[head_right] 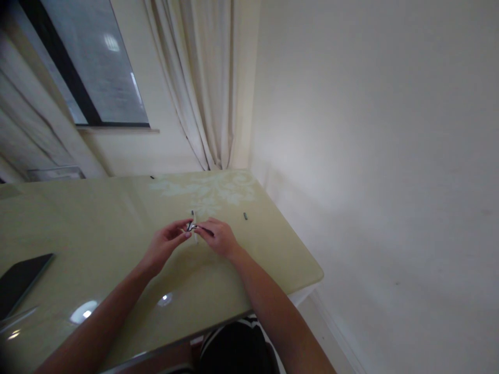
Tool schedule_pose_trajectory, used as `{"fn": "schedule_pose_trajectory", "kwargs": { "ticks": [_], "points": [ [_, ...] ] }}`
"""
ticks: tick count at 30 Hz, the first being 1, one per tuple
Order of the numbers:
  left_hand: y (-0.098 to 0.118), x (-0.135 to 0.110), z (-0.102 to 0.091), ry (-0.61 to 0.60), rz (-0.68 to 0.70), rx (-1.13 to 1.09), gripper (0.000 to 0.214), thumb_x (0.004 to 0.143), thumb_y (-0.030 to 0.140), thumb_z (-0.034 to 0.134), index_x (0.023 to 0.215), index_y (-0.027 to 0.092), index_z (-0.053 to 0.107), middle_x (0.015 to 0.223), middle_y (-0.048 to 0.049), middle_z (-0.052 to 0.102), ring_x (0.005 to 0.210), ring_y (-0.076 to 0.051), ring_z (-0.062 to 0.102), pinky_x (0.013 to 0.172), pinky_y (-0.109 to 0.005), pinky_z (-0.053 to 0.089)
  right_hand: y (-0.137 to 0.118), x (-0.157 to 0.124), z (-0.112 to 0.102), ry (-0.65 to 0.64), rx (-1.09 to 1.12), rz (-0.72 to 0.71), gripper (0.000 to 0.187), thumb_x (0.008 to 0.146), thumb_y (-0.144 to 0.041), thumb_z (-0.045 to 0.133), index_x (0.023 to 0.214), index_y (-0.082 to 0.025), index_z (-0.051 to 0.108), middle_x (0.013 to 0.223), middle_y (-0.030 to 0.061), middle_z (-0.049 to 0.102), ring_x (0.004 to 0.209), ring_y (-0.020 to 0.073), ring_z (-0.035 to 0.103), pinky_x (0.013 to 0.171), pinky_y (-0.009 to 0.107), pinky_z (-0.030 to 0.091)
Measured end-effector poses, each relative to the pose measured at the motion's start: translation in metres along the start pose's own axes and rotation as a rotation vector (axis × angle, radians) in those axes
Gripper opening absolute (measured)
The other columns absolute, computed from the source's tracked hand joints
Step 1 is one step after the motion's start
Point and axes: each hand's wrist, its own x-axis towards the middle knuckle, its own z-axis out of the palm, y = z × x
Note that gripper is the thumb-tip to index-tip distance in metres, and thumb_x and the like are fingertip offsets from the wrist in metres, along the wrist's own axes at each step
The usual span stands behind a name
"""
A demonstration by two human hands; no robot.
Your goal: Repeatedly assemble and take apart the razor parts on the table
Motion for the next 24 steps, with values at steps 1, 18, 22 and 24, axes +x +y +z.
{"fn": "schedule_pose_trajectory", "kwargs": {
  "ticks": [1, 18, 22, 24],
  "points": [
    [-0.001, 0.001, -0.001, 0.012, 0.011, 0.023, 0.060, 0.072, 0.055, 0.081, 0.121, 0.020, 0.073, 0.087, -0.0012, 0.066, 0.068, -0.013, 0.056, 0.064, -0.025, 0.044, 0.002, 0.002, -0.003, 0.041, 0.005, 0.012, 0.026, 0.101, -0.038, 0.062, 0.114, -0.022, 0.078, 0.094, 0.0069, 0.072, 0.086, 0.0183, 0.065, 0.082, 0.028, 0.051],
    [-0.022, -0.005, 0.021, -0.036, 0.035, 1.177, 0.040, 0.096, 0.047, 0.049, 0.070, 0.020, 0.061, 0.080, -0.0111, 0.069, 0.076, -0.026, 0.064, 0.069, -0.034, 0.038, 0.091, -0.014, -0.091, 0.550, -0.242, 0.772, 0.012, 0.078, -0.015, 0.073, 0.067, -0.018, 0.069, 0.071, 0.0075, 0.069, 0.076, 0.0227, 0.065, 0.068, 0.031, 0.044],
    [-0.023, -0.006, 0.015, -0.035, 0.029, 1.186, 0.035, 0.097, 0.037, 0.047, 0.070, 0.020, 0.061, 0.079, -0.0104, 0.069, 0.073, -0.024, 0.063, 0.066, -0.033, 0.035, 0.092, -0.016, -0.087, 0.546, -0.243, 0.749, 0.028, 0.077, -0.011, 0.073, 0.053, -0.021, 0.062, 0.061, 0.0065, 0.062, 0.075, 0.0245, 0.064, 0.066, 0.032, 0.043],
    [-0.023, -0.006, 0.013, -0.018, 0.024, 1.185, 0.034, 0.097, 0.036, 0.047, 0.071, 0.020, 0.061, 0.079, -0.0097, 0.069, 0.070, -0.023, 0.062, 0.064, -0.032, 0.033, 0.091, -0.016, -0.087, 0.549, -0.237, 0.739, 0.033, 0.077, -0.011, 0.074, 0.050, -0.022, 0.059, 0.058, 0.0051, 0.058, 0.073, 0.0240, 0.062, 0.065, 0.032, 0.043]
  ]
}}
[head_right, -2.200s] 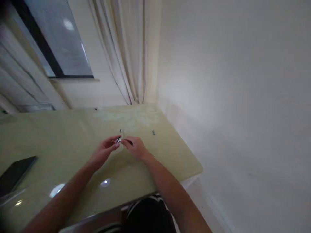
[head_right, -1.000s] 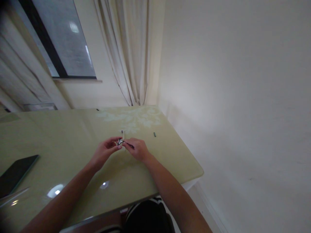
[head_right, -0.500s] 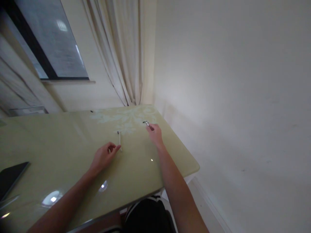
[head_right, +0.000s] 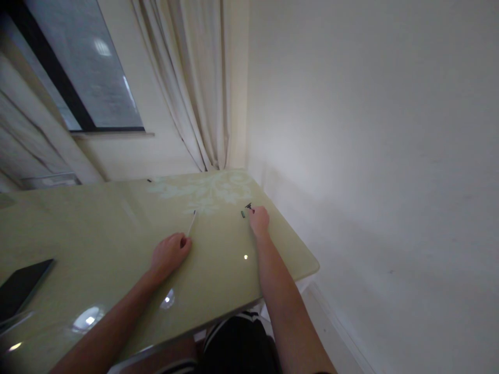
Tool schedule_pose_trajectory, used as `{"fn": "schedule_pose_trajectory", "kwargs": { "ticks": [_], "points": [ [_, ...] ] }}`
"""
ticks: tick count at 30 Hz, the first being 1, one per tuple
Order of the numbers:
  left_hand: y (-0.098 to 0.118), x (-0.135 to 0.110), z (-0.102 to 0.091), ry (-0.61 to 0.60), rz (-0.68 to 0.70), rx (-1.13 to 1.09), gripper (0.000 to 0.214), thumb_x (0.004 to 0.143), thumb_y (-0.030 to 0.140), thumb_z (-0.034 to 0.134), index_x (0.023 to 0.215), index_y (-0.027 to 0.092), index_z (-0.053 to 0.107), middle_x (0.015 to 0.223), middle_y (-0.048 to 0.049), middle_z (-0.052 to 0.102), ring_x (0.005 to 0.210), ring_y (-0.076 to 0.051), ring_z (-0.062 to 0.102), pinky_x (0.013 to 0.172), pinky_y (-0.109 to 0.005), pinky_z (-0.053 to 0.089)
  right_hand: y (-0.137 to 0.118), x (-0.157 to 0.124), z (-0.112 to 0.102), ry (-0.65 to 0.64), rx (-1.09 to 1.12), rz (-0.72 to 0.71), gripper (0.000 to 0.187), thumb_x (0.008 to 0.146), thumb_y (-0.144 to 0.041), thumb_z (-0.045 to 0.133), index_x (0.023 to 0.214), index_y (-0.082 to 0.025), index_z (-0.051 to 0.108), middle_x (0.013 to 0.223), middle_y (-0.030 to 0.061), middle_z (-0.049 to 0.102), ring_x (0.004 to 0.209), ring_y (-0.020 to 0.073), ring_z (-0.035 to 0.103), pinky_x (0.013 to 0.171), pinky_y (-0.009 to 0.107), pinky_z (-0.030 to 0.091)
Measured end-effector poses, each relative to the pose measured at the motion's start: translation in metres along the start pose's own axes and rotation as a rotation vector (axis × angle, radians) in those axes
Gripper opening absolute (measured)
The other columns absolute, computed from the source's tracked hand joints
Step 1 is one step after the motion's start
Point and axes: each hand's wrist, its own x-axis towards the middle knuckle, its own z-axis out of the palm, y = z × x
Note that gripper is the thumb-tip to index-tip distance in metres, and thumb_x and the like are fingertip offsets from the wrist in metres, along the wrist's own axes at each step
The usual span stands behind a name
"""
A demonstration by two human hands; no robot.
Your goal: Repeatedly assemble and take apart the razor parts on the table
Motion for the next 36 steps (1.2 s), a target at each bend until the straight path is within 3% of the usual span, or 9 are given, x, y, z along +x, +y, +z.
{"fn": "schedule_pose_trajectory", "kwargs": {
  "ticks": [8, 12, 16, 20, 24, 26, 28, 31, 36],
  "points": [
    [0.005, -0.001, -0.006, 0.141, 0.034, -0.016, 0.033, 0.103, 0.037, 0.040, 0.080, 0.022, 0.058, 0.088, -0.0068, 0.068, 0.074, -0.021, 0.061, 0.065, -0.031, 0.033, -0.021, -0.012, 0.006, -0.003, 0.048, -0.055, 0.040, 0.091, -0.044, 0.069, 0.059, -0.021, 0.063, 0.073, 0.0077, 0.062, 0.076, 0.0197, 0.060, 0.063, 0.028, 0.043],
    [0.021, 0.003, -0.011, 0.262, 0.245, 0.017, 0.036, 0.104, 0.038, 0.041, 0.077, 0.022, 0.060, 0.082, -0.0061, 0.065, 0.073, -0.020, 0.059, 0.072, -0.032, 0.037, -0.054, -0.036, 0.030, -0.494, 0.449, -0.053, 0.066, 0.098, -0.071, 0.042, 0.085, -0.016, 0.076, 0.077, 0.0075, 0.069, 0.065, 0.0148, 0.060, 0.060, 0.027, 0.044],
    [0.041, 0.012, -0.016, 0.232, 0.474, 0.016, 0.037, 0.104, 0.038, 0.044, 0.079, 0.021, 0.065, 0.081, -0.0077, 0.066, 0.078, -0.022, 0.061, 0.082, -0.035, 0.038, -0.076, -0.052, 0.036, -0.672, 0.740, 0.075, 0.054, 0.088, -0.069, 0.063, 0.087, -0.016, 0.072, 0.086, 0.0075, 0.072, 0.073, 0.0150, 0.066, 0.066, 0.026, 0.049],
    [0.062, 0.037, -0.009, 0.049, 0.465, -0.160, 0.030, 0.101, 0.044, 0.054, 0.090, 0.021, 0.070, 0.094, -0.0078, 0.070, 0.090, -0.023, 0.064, 0.088, -0.036, 0.039, -0.075, -0.041, 0.024, -0.474, 0.936, 0.163, 0.049, 0.084, -0.066, 0.069, 0.075, -0.020, 0.058, 0.070, 0.0006, 0.065, 0.063, 0.0134, 0.061, 0.061, 0.026, 0.049],
    [0.092, 0.070, 0.017, -0.110, 0.365, -0.239, 0.019, 0.093, 0.036, 0.067, 0.101, 0.021, 0.073, 0.100, -0.0069, 0.072, 0.093, -0.023, 0.067, 0.084, -0.033, 0.043, -0.060, -0.022, 0.014, -0.140, 1.007, 0.283, 0.052, 0.090, -0.069, 0.058, 0.069, -0.023, 0.043, 0.050, -0.0085, 0.037, 0.043, 0.0094, 0.034, 0.044, 0.024, 0.032],
    [0.109, 0.083, 0.033, -0.121, 0.315, -0.252, 0.030, 0.088, 0.037, 0.072, 0.112, 0.019, 0.072, 0.107, -0.0101, 0.071, 0.097, -0.024, 0.067, 0.084, -0.033, 0.045, -0.053, -0.017, 0.013, -0.057, 0.994, 0.330, 0.054, 0.092, -0.071, 0.052, 0.069, -0.024, 0.039, 0.049, -0.0100, 0.029, 0.040, 0.0095, 0.026, 0.041, 0.025, 0.027],
    [0.125, 0.093, 0.047, -0.119, 0.256, -0.263, 0.043, 0.085, 0.041, 0.074, 0.121, 0.018, 0.070, 0.117, -0.0146, 0.069, 0.103, -0.028, 0.067, 0.087, -0.036, 0.046, -0.046, -0.016, 0.014, -0.034, 0.967, 0.330, 0.055, 0.092, -0.074, 0.048, 0.069, -0.025, 0.039, 0.049, -0.0100, 0.028, 0.040, 0.0100, 0.026, 0.041, 0.026, 0.026],
    [0.139, 0.099, 0.061, -0.108, 0.199, -0.293, 0.036, 0.090, 0.044, 0.067, 0.117, 0.020, 0.072, 0.121, -0.0157, 0.066, 0.107, -0.031, 0.065, 0.089, -0.040, 0.046, -0.040, -0.017, 0.018, -0.048, 0.907, 0.306, 0.058, 0.091, -0.079, 0.042, 0.070, -0.025, 0.041, 0.050, -0.0095, 0.030, 0.039, 0.0106, 0.028, 0.040, 0.026, 0.026],
    [0.126, 0.096, 0.065, -0.099, 0.234, -0.423, 0.024, 0.093, 0.037, 0.064, 0.105, 0.018, 0.073, 0.112, -0.0127, 0.067, 0.095, -0.024, 0.067, 0.085, -0.036, 0.049, -0.038, -0.018, 0.021, -0.072, 0.885, 0.342, 0.055, 0.089, -0.075, 0.046, 0.069, -0.025, 0.041, 0.049, -0.0100, 0.029, 0.039, 0.0096, 0.026, 0.039, 0.025, 0.024]
  ]
}}
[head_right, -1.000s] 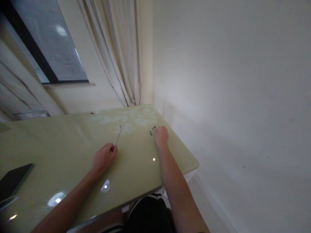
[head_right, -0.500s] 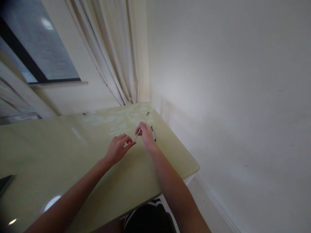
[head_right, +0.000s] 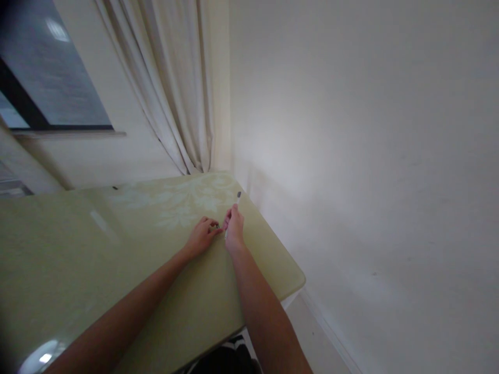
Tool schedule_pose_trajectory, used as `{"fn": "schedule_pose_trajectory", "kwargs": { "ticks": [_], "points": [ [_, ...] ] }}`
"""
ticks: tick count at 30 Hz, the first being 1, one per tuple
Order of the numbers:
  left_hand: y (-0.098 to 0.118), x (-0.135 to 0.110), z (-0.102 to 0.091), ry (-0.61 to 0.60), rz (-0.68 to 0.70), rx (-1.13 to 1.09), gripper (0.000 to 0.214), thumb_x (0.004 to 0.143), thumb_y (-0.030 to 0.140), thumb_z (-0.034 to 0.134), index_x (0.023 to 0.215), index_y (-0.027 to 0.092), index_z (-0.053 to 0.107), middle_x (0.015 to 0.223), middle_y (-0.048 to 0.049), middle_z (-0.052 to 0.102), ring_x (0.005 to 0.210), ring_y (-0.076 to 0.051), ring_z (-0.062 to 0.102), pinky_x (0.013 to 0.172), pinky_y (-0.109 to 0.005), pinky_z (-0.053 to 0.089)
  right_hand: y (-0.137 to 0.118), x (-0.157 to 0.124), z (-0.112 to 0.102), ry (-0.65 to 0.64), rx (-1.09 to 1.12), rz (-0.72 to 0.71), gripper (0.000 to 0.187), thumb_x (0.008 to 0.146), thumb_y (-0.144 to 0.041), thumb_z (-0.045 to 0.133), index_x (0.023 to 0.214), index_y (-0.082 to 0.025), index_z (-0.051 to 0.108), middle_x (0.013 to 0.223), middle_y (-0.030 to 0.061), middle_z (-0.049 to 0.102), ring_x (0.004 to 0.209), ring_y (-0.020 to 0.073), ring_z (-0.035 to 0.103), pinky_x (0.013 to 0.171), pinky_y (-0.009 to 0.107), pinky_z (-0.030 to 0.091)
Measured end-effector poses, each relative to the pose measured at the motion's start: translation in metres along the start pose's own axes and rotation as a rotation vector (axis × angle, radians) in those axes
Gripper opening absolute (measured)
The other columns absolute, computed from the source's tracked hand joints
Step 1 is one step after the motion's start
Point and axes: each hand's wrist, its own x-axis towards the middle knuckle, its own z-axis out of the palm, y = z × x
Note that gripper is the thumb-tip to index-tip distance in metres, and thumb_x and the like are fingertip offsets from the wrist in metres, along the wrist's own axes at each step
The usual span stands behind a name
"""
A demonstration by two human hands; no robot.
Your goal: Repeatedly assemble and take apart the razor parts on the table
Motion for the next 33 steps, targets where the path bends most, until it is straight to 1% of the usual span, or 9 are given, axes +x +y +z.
{"fn": "schedule_pose_trajectory", "kwargs": {
  "ticks": [3, 7, 10, 12, 15, 18, 26, 29, 33],
  "points": [
    [-0.021, -0.019, -0.021, 0.014, 0.028, -0.093, 0.029, 0.092, 0.041, 0.065, 0.105, 0.016, 0.071, 0.105, -0.0096, 0.068, 0.078, -0.019, 0.067, 0.075, -0.031, 0.052, 0.003, -0.007, 0.006, -0.117, -0.063, 0.070, 0.048, 0.086, -0.065, 0.060, 0.067, -0.024, 0.042, 0.050, -0.0109, 0.028, 0.040, 0.0076, 0.023, 0.039, 0.023, 0.019],
    [-0.050, -0.068, -0.063, 0.118, 0.043, -0.126, 0.037, 0.091, 0.051, 0.065, 0.111, 0.020, 0.067, 0.101, -0.0055, 0.067, 0.071, -0.017, 0.062, 0.070, -0.030, 0.051, 0.016, -0.033, 0.024, -0.377, -0.209, 0.175, 0.035, 0.082, -0.051, 0.071, 0.072, -0.019, 0.058, 0.051, -0.0103, 0.034, 0.040, 0.0066, 0.026, 0.041, 0.022, 0.018],
    [-0.059, -0.103, -0.088, 0.373, 0.072, -0.075, 0.040, 0.088, 0.055, 0.070, 0.107, 0.020, 0.067, 0.091, -0.0022, 0.065, 0.064, -0.015, 0.054, 0.065, -0.029, 0.046, 0.030, -0.062, 0.040, -0.580, -0.351, 0.172, 0.030, 0.081, -0.047, 0.073, 0.078, -0.019, 0.063, 0.053, -0.0088, 0.040, 0.043, 0.0076, 0.032, 0.042, 0.022, 0.022],
    [-0.058, -0.116, -0.097, 0.500, 0.077, -0.039, 0.040, 0.087, 0.055, 0.071, 0.106, 0.020, 0.067, 0.088, -0.0018, 0.064, 0.065, -0.015, 0.052, 0.066, -0.029, 0.045, 0.035, -0.079, 0.048, -0.629, -0.320, 0.187, 0.033, 0.083, -0.050, 0.071, 0.078, -0.019, 0.061, 0.054, -0.0077, 0.043, 0.045, 0.0080, 0.034, 0.043, 0.022, 0.023],
    [-0.054, -0.118, -0.098, 0.567, 0.108, -0.016, 0.039, 0.088, 0.053, 0.071, 0.107, 0.020, 0.067, 0.087, -0.0016, 0.063, 0.066, -0.015, 0.051, 0.067, -0.028, 0.046, 0.035, -0.092, 0.053, -0.601, -0.181, 0.276, 0.040, 0.083, -0.057, 0.068, 0.077, -0.019, 0.058, 0.058, -0.0068, 0.045, 0.045, 0.0073, 0.031, 0.043, 0.022, 0.020],
    [-0.055, -0.113, -0.091, 0.581, 0.153, -0.013, 0.039, 0.088, 0.055, 0.071, 0.106, 0.020, 0.067, 0.086, -0.0008, 0.063, 0.063, -0.015, 0.051, 0.064, -0.027, 0.045, 0.029, -0.092, 0.049, -0.570, -0.149, 0.311, 0.041, 0.075, -0.055, 0.076, 0.074, -0.018, 0.059, 0.057, -0.0073, 0.044, 0.045, 0.0058, 0.028, 0.044, 0.023, 0.016],
    [-0.061, -0.113, -0.082, 0.579, 0.186, 0.017, 0.038, 0.088, 0.055, 0.072, 0.103, 0.021, 0.066, 0.084, 0.0001, 0.065, 0.061, -0.014, 0.052, 0.062, -0.027, 0.045, 0.026, -0.084, 0.042, -0.555, -0.299, 0.158, 0.024, 0.072, -0.039, 0.071, 0.068, -0.017, 0.063, 0.047, -0.0087, 0.039, 0.044, 0.0070, 0.030, 0.045, 0.025, 0.019],
    [-0.059, -0.112, -0.084, 0.533, 0.197, -0.028, 0.032, 0.091, 0.051, 0.070, 0.099, 0.021, 0.068, 0.083, 0.0004, 0.065, 0.061, -0.013, 0.052, 0.061, -0.026, 0.045, 0.028, -0.081, 0.041, -0.469, -0.321, 0.119, 0.021, 0.072, -0.037, 0.069, 0.066, -0.018, 0.060, 0.047, -0.0094, 0.038, 0.044, 0.0074, 0.030, 0.044, 0.025, 0.020],
    [-0.059, -0.112, -0.082, 0.365, 0.262, -0.129, 0.024, 0.094, 0.045, 0.067, 0.094, 0.021, 0.070, 0.083, 0.0002, 0.065, 0.060, -0.011, 0.053, 0.061, -0.025, 0.046, 0.029, -0.076, 0.038, -0.424, -0.308, 0.140, 0.020, 0.071, -0.036, 0.068, 0.069, -0.019, 0.058, 0.047, -0.0103, 0.037, 0.043, 0.0074, 0.029, 0.044, 0.024, 0.020]
  ]
}}
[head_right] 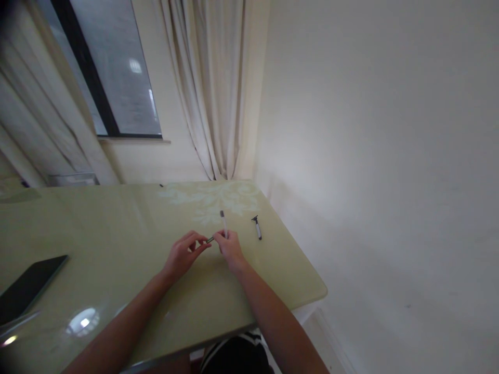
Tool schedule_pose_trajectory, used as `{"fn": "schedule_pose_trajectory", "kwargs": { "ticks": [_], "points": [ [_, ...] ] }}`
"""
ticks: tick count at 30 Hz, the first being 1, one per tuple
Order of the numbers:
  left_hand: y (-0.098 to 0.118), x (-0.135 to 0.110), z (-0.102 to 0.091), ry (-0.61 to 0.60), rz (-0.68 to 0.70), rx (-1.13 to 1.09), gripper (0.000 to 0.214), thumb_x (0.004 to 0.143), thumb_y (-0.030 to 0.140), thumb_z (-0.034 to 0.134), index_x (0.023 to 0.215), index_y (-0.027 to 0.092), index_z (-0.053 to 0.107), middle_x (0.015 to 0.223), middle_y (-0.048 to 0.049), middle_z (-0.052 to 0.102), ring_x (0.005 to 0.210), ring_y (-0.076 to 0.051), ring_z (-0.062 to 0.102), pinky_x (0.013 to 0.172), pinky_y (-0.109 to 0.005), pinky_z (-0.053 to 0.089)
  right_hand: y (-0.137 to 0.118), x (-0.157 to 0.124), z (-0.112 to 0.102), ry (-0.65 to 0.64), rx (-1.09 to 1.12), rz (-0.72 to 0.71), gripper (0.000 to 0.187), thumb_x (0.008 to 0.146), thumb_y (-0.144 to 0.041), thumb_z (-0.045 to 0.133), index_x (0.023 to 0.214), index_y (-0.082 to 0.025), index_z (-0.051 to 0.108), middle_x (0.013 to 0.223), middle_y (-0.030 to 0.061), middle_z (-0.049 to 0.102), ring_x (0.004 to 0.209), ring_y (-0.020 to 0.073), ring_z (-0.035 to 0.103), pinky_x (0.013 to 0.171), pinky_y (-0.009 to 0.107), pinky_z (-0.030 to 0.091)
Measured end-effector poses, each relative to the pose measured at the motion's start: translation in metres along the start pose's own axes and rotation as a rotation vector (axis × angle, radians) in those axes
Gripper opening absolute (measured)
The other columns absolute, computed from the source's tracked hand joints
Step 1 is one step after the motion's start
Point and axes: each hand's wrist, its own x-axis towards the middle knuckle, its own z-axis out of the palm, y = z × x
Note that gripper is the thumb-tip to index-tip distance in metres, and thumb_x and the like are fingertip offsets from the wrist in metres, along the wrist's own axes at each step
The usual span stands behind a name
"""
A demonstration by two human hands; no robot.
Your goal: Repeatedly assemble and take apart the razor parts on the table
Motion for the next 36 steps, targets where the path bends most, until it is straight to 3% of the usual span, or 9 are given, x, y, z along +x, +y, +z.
{"fn": "schedule_pose_trajectory", "kwargs": {
  "ticks": [2, 5, 10, 14, 20, 26, 28, 31, 36],
  "points": [
    [0.000, -0.001, 0.002, -0.058, 0.009, -0.042, 0.024, 0.094, 0.044, 0.068, 0.092, 0.021, 0.070, 0.083, 0.0002, 0.065, 0.060, -0.011, 0.054, 0.061, -0.024, 0.046, 0.000, 0.001, -0.001, -0.006, 0.001, 0.010, 0.020, 0.070, -0.036, 0.068, 0.069, -0.019, 0.058, 0.048, -0.0103, 0.038, 0.043, 0.0073, 0.030, 0.044, 0.024, 0.020],
    [0.000, -0.001, 0.006, -0.040, -0.031, -0.073, 0.024, 0.091, 0.045, 0.071, 0.093, 0.021, 0.069, 0.083, 0.0010, 0.064, 0.060, -0.011, 0.053, 0.060, -0.024, 0.046, 0.000, 0.000, -0.001, -0.023, -0.019, 0.003, 0.021, 0.070, -0.036, 0.069, 0.069, -0.019, 0.058, 0.047, -0.0094, 0.040, 0.044, 0.0076, 0.032, 0.044, 0.024, 0.022],
    [0.002, 0.001, 0.007, -0.043, -0.058, -0.138, 0.037, 0.091, 0.042, 0.070, 0.124, 0.025, 0.066, 0.094, 0.0000, 0.064, 0.058, -0.009, 0.051, 0.058, -0.024, 0.048, 0.000, -0.001, 0.000, -0.086, -0.073, -0.034, 0.022, 0.074, -0.039, 0.068, 0.070, -0.018, 0.063, 0.048, -0.0077, 0.042, 0.045, 0.0086, 0.034, 0.045, 0.024, 0.023],
    [0.003, 0.004, 0.005, -0.043, -0.062, -0.178, 0.030, 0.089, 0.042, 0.072, 0.114, 0.024, 0.072, 0.095, -0.0012, 0.065, 0.058, -0.009, 0.051, 0.057, -0.024, 0.048, 0.002, 0.001, -0.003, -0.132, -0.126, -0.123, 0.028, 0.080, -0.045, 0.068, 0.079, -0.016, 0.069, 0.054, -0.0060, 0.044, 0.049, 0.0103, 0.036, 0.048, 0.025, 0.028],
    [-0.005, 0.010, -0.007, 0.101, -0.172, -0.185, 0.037, 0.080, 0.046, 0.081, 0.107, 0.022, 0.073, 0.089, -0.0009, 0.067, 0.056, -0.009, 0.049, 0.055, -0.024, 0.046, -0.003, 0.004, -0.028, -0.159, -0.534, -0.406, 0.050, 0.106, -0.050, 0.033, 0.100, -0.019, 0.072, 0.063, -0.0022, 0.049, 0.061, 0.0152, 0.049, 0.062, 0.026, 0.036],
    [-0.015, 0.011, -0.018, 0.099, -0.198, -0.191, 0.038, 0.077, 0.050, 0.082, 0.101, 0.021, 0.076, 0.081, -0.0005, 0.070, 0.053, -0.010, 0.047, 0.052, -0.023, 0.043, -0.016, -0.002, -0.036, -0.329, -0.896, -0.512, 0.040, 0.107, -0.044, 0.042, 0.100, -0.022, 0.074, 0.079, 0.0021, 0.067, 0.073, 0.0167, 0.058, 0.068, 0.026, 0.034],
    [-0.015, 0.012, -0.020, 0.098, -0.198, -0.187, 0.039, 0.075, 0.051, 0.083, 0.100, 0.021, 0.077, 0.081, -0.0004, 0.070, 0.053, -0.009, 0.047, 0.052, -0.023, 0.043, -0.017, -0.003, -0.035, -0.311, -0.962, -0.510, 0.038, 0.106, -0.043, 0.045, 0.095, -0.021, 0.074, 0.080, 0.0030, 0.069, 0.073, 0.0170, 0.058, 0.067, 0.026, 0.033],
    [-0.014, 0.012, -0.022, 0.100, -0.200, -0.176, 0.038, 0.074, 0.050, 0.084, 0.098, 0.021, 0.077, 0.080, -0.0002, 0.069, 0.053, -0.009, 0.046, 0.052, -0.023, 0.042, -0.016, -0.001, -0.035, -0.231, -0.955, -0.467, 0.038, 0.105, -0.041, 0.045, 0.096, -0.021, 0.076, 0.077, 0.0033, 0.069, 0.071, 0.0176, 0.059, 0.065, 0.026, 0.033],
    [-0.016, 0.012, -0.025, 0.096, -0.159, -0.135, 0.039, 0.076, 0.051, 0.083, 0.099, 0.021, 0.076, 0.081, -0.0006, 0.069, 0.053, -0.009, 0.047, 0.051, -0.023, 0.042, -0.009, 0.002, -0.036, -0.300, -0.789, -0.439, 0.044, 0.105, -0.046, 0.044, 0.105, -0.022, 0.080, 0.072, 0.0018, 0.067, 0.066, 0.0169, 0.057, 0.063, 0.025, 0.034]
  ]
}}
